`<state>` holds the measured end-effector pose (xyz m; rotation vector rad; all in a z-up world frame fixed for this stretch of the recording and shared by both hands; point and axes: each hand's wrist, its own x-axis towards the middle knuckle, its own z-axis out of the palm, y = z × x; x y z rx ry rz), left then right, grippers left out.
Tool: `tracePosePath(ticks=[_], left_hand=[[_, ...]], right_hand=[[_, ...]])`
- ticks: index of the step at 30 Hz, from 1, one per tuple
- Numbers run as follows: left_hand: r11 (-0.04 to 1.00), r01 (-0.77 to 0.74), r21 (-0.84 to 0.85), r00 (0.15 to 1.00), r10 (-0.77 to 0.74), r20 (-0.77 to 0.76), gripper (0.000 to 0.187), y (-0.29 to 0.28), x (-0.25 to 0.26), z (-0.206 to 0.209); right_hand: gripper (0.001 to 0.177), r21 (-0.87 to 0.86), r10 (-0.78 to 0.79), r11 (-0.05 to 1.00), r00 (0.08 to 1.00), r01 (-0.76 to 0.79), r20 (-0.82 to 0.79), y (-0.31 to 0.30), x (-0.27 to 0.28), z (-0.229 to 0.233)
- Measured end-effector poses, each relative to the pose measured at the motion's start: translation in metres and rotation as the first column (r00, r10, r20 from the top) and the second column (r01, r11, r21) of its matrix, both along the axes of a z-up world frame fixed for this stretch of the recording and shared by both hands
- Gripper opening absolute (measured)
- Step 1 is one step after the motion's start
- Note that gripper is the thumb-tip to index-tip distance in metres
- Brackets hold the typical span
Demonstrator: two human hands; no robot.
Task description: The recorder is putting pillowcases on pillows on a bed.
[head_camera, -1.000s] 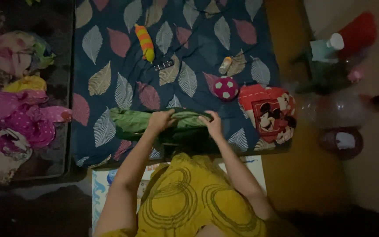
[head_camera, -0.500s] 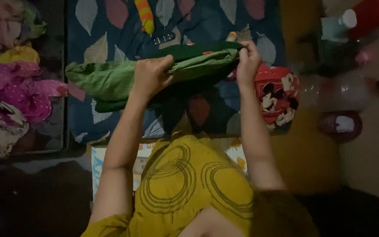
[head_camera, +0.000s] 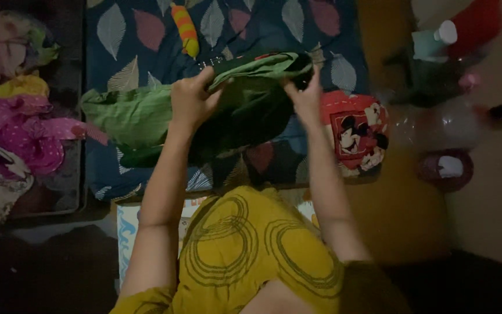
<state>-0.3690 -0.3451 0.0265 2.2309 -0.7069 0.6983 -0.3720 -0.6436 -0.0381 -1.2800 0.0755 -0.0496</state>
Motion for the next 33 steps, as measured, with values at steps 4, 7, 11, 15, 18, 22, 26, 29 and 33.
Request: tracePosePath(ticks=[4,7,11,15,18,22,26,29,33], left_hand=[[1.000,0.011,0.027,1.000,-0.011,0.018,0.037,-0.006,-0.008,-0.011],[0.999,0.015,0.040,1.000,-0.016,0.021,0.041,-0.004,-0.013,-0.017],[0.982,0.188,0.021,0.982,-0.188,0.023,0.027,0.007,-0.023,-0.019],[0.972,0.229,0.058,0.970,-0.233,0.064,0.035,-0.010,-0.043,0.010],[0.966,0.218,0.139,0.970,-0.230,0.083,0.033,-0.016,-0.032,0.006],[0.982,0.122,0.143,0.992,-0.115,-0.055,0.027,-0.020,-0.005,-0.031],[0.975,0.150,0.166,0.980,-0.124,-0.155,0.027,-0.037,-0.005,-0.091],[0.973,0.143,0.183,0.971,-0.102,-0.217,0.027,-0.044,-0.008,-0.134],[0.951,0.212,0.223,0.935,-0.131,-0.331,0.030,-0.040,-0.009,-0.175]], right_hand=[[0.075,-0.321,-0.165,0.916,0.956,0.240,0.242,0.007,0.006,-0.035],[0.061,-0.415,-0.197,0.854,0.933,0.314,0.302,-0.022,0.021,-0.084],[0.036,-0.236,-0.273,0.931,0.960,0.279,0.059,-0.066,0.045,-0.153],[0.038,0.111,-0.162,0.979,0.983,0.171,-0.082,-0.060,0.023,-0.143],[0.049,-0.004,-0.156,0.987,0.971,0.158,-0.182,-0.070,0.022,-0.145],[0.068,-0.182,-0.170,0.974,0.964,0.133,-0.204,-0.075,0.012,-0.137],[0.093,-0.571,0.057,0.779,0.879,0.258,0.474,-0.035,-0.040,-0.058],[0.112,-0.974,0.425,0.138,0.878,0.179,0.221,0.026,-0.058,-0.028],[0.082,-0.999,0.450,0.014,0.892,0.049,0.050,0.027,-0.037,-0.143]])
